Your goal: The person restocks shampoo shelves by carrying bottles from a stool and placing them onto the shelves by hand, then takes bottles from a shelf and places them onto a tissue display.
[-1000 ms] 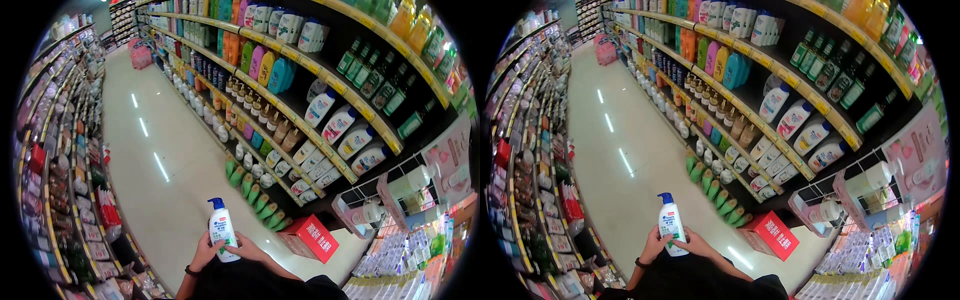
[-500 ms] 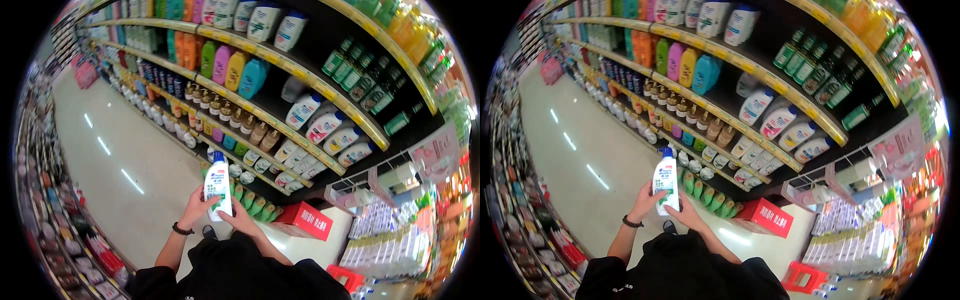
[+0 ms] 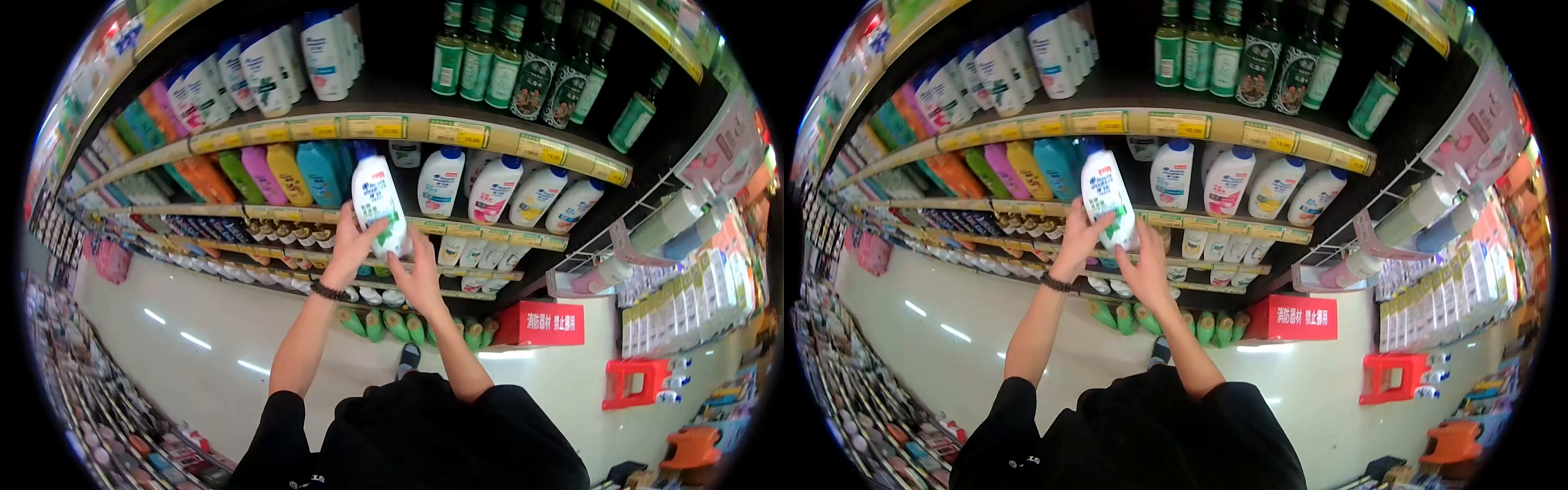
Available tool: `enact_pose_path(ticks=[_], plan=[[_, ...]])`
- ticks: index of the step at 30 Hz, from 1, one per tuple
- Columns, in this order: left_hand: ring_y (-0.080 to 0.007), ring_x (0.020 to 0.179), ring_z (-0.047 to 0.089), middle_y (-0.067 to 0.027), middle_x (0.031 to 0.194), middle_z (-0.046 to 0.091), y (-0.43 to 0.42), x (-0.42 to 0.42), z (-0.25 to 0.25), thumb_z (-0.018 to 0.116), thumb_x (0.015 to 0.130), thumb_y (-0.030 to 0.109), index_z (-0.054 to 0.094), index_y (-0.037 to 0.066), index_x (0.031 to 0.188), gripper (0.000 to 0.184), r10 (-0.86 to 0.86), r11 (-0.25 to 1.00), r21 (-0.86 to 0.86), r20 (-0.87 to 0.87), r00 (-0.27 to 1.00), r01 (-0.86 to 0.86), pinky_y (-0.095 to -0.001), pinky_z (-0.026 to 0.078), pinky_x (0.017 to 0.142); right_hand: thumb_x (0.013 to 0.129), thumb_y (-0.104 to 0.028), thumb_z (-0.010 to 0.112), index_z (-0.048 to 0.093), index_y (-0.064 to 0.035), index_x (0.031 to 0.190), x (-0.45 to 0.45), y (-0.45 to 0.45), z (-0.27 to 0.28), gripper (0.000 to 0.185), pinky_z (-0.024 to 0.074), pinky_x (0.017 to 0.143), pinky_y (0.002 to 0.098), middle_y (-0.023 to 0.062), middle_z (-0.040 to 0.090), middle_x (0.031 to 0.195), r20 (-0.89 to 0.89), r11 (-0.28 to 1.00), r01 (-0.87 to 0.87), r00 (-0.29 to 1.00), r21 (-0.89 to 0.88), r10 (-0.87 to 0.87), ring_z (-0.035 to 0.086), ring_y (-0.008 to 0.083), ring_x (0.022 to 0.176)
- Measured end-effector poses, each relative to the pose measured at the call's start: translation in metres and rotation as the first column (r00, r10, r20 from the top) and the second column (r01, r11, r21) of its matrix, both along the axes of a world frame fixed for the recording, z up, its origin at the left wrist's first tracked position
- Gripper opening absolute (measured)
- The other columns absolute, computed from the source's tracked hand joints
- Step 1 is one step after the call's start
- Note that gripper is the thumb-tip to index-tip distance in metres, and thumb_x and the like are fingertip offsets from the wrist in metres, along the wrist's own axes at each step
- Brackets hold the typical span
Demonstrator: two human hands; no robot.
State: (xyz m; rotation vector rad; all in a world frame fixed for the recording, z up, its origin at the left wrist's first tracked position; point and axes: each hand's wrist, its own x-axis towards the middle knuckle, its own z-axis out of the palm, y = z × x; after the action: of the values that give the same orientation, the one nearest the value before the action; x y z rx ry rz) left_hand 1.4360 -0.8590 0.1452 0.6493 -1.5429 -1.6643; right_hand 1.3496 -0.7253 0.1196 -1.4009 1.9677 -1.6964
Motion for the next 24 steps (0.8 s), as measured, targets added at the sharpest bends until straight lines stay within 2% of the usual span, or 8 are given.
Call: enact_pose_path(ticks=[4,10,15,18,19,22,23,24], plan=[[-0.0209,0.111,0.061,-0.0146,0.12,0.06,-0.047,-0.047,0.004,0.071,0.086,0.0,0.038,-0.001,0.13,0.055,-0.007,0.99,-0.142,0.057,0.998,0.015,-0.0335,0.05,0.092,0.088,-0.013,0.066,0.034,0.0044,0.144,-0.014,-0.04,-0.006,0.067,0.033,0.111,0.044,0.0269,0.041,0.144,-0.06,0.996,0.038,0.997,-0.078,-0.042,0.04,0.0411,0.132],[-0.0208,0.109,0.061,-0.0133,0.121,0.06,-0.102,-0.089,-0.002,0.067,0.085,-0.007,0.037,0.003,0.135,0.058,-0.165,0.986,-0.041,-0.061,0.984,0.162,-0.0349,0.051,0.09,0.087,-0.006,0.062,0.031,0.0061,0.142,-0.021,-0.106,-0.012,0.065,0.0312,0.113,0.0453,0.03,0.033,0.148,-0.002,0.998,0.025,1.0,-0.064,-0.026,0.033,0.0448,0.139],[-0.0298,0.109,0.062,-0.0187,0.122,0.061,-0.135,-0.111,-0.041,0.074,0.083,0.004,0.04,0.001,0.136,0.063,-0.119,0.959,-0.261,-0.035,0.992,0.106,-0.0374,0.051,0.089,0.078,0.001,0.06,0.041,0.0012,0.123,-0.034,-0.14,-0.015,0.049,0.0441,0.095,0.0521,0.0303,0.042,0.133,-0.162,0.976,0.215,0.962,-0.047,-0.22,0.047,0.0508,0.116],[-0.0282,0.109,0.06,-0.0203,0.121,0.061,-0.16,-0.114,-0.051,0.078,0.081,0.009,0.045,-0.002,0.132,0.062,-0.047,0.839,-0.529,0.165,0.985,0.129,-0.0375,0.048,0.092,0.078,-0.001,0.06,0.042,0.0011,0.121,-0.033,-0.152,-0.024,0.047,0.0461,0.092,0.0522,0.0302,0.042,0.134,-0.211,0.951,0.304,0.935,0.06,-0.285,0.046,0.0514,0.116],[-0.0283,0.108,0.061,-0.0228,0.12,0.063,-0.167,-0.116,-0.055,0.079,0.079,0.015,0.052,-0.004,0.123,0.055,-0.007,0.85,-0.514,0.206,0.979,0.114,-0.0383,0.048,0.091,0.078,-0.002,0.06,0.043,0.0012,0.12,-0.033,-0.157,-0.028,0.046,0.0479,0.09,0.0521,0.0301,0.042,0.133,-0.197,0.949,0.294,0.943,0.117,-0.268,0.046,0.0517,0.115],[-0.0288,0.098,0.062,-0.0197,0.107,0.065,-0.172,-0.124,-0.062,0.079,0.08,0.017,0.054,-0.005,0.115,0.048,0.037,0.842,-0.535,0.195,0.98,0.075,-0.0384,0.048,0.084,0.077,-0.001,0.06,0.045,0.0014,0.119,-0.03,-0.172,-0.035,0.045,0.048,0.092,0.0513,0.0299,0.044,0.133,-0.238,0.925,0.38,0.898,-0.01,-0.371,0.047,0.0511,0.116],[-0.0281,0.084,0.059,-0.016,0.092,0.063,-0.17,-0.125,-0.065,0.079,0.08,0.019,0.056,-0.005,0.103,0.041,0.077,0.831,-0.555,0.177,0.981,0.035,-0.0384,0.047,0.076,0.076,-0.001,0.059,0.046,0.0016,0.119,-0.029,-0.176,-0.037,0.045,0.0474,0.093,0.0511,0.0298,0.044,0.134,-0.225,0.926,0.376,0.904,0.018,-0.363,0.047,0.0508,0.117],[-0.0278,0.082,0.057,-0.0151,0.089,0.062,-0.17,-0.125,-0.065,0.079,0.079,0.019,0.056,-0.005,0.101,0.039,0.06,0.849,-0.529,0.132,0.989,0.02,-0.0386,0.046,0.074,0.076,0.0,0.058,0.046,0.0018,0.119,-0.029,-0.178,-0.039,0.045,0.0468,0.094,0.0509,0.0297,0.044,0.135,-0.213,0.926,0.374,0.91,0.048,-0.357,0.047,0.0505,0.118]])
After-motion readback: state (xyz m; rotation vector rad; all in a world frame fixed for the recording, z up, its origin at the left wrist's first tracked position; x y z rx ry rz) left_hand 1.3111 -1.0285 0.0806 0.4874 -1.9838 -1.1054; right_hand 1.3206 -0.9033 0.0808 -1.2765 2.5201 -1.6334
